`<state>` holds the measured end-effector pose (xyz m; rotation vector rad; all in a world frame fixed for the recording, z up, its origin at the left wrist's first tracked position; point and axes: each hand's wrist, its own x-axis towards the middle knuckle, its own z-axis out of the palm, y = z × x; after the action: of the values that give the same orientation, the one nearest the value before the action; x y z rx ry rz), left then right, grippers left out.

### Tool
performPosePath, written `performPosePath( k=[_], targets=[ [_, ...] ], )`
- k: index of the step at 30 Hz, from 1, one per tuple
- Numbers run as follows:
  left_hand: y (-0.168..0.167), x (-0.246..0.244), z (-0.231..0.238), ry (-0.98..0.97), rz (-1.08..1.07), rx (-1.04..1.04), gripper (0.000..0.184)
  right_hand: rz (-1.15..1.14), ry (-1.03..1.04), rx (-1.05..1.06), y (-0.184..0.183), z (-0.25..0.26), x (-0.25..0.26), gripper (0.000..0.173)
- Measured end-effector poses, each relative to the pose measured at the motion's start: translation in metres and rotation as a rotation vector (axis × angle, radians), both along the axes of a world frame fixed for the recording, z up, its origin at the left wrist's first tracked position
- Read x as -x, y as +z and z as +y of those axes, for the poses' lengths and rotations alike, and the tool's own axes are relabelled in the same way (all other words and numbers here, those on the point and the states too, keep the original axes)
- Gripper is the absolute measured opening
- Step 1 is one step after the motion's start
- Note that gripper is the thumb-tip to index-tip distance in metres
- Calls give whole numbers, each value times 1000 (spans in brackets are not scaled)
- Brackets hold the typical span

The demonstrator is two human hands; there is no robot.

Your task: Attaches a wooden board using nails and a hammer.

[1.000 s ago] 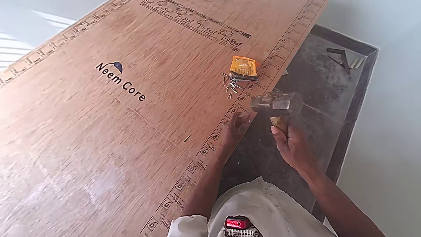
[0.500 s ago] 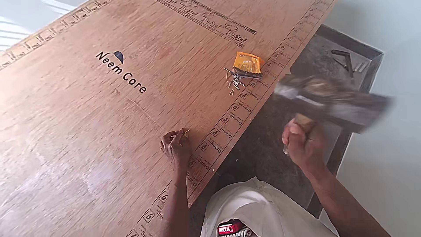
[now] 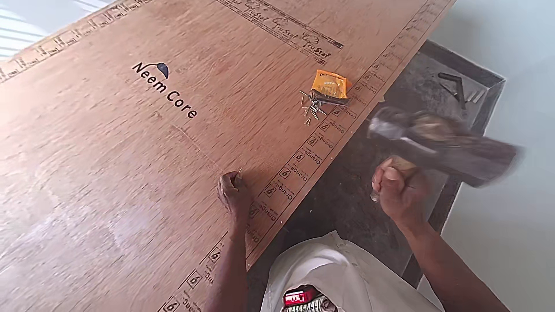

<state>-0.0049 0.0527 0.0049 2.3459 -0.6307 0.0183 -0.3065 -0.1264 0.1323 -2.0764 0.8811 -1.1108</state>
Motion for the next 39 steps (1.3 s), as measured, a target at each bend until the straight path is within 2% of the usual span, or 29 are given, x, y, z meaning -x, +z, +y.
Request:
performPosePath(
  k=[1, 2, 3, 4, 6, 7, 12, 14, 15, 16, 17, 19, 20, 22, 23, 28, 30, 31, 32, 33, 34, 35, 37, 39],
  targets=[
    [0, 0, 1, 7, 7, 23, 23, 214, -32, -31, -20, -1, 2, 55],
    [-1, -1, 1, -2, 6, 49, 23, 525, -30, -146, -34, -4, 2, 56],
    [-3, 0, 5, -31, 3, 66, 25, 817, 4, -355, -43, -8, 0, 57],
    [-3, 0, 9, -62, 4, 59, 26, 917, 9, -481, -52, -10, -1, 56],
    [-3, -9, -2, -61, -13, 94, 28, 865, -9, -481, -43, -30, -8, 55],
    [-5, -4, 13, -70, 11, 75, 27, 792, -17, -466, -37, -16, 3, 55],
    [-6, -4, 10, -75, 2, 177, 26, 74, -13, -10, 31, -7, 7, 51],
    [-5, -3, 11, -55, -31, 198, 25, -122, 26, 44, 32, -3, -2, 43],
    [-7, -3, 13, -46, -34, 203, 24, -108, 20, 45, 17, -1, -4, 44],
    [-7, -2, 14, -34, -26, 210, 24, 40, -3, 30, -5, -1, -1, 50],
    [-7, -3, 13, -20, -17, 214, 23, 308, -21, -22, -27, -2, 1, 53],
    [-8, -1, 16, -7, -4, 208, 22, 907, 21, -357, -47, -7, -3, 57],
    [-7, -1, 18, -21, -5, 202, 21, 1003, 22, -478, -50, -7, -4, 57],
    [-7, -8, 7, -9, -35, 245, 20, 909, 21, -451, -38, -23, -9, 56],
    [-8, -1, 21, -24, -12, 229, 20, 818, 15, -427, -31, -6, 2, 55],
    [-13, -4, 13, 3, -7, 386, 22, 91, -9, 10, 28, -1, 0, 52],
    [-14, -5, 14, 26, 19, 454, 24, -65, 6, 74, 18, 0, -10, 50],
    [-14, -4, 16, 36, 53, 478, 25, -7, -12, 70, -2, 3, -10, 52],
    [-14, -4, 15, 43, 73, 500, 25, 176, -44, 51, -25, 3, -6, 54],
    [-14, -5, 14, 45, 73, 509, 25, 472, -62, -42, -42, 1, -5, 54],
    [-15, -3, 17, 43, 74, 492, 25, 787, -46, -254, -50, 1, -5, 56],
    [-14, -1, 20, 29, 71, 459, 26, 940, -42, -409, -56, 0, -6, 56],
    [-12, -9, 10, 1, 37, 452, 25, 959, -51, -450, -52, -16, -11, 56],
    [-14, -4, 26, -34, 61, 438, 27, 837, -69, -475, -65, 10, 12, 56]
  ],
)
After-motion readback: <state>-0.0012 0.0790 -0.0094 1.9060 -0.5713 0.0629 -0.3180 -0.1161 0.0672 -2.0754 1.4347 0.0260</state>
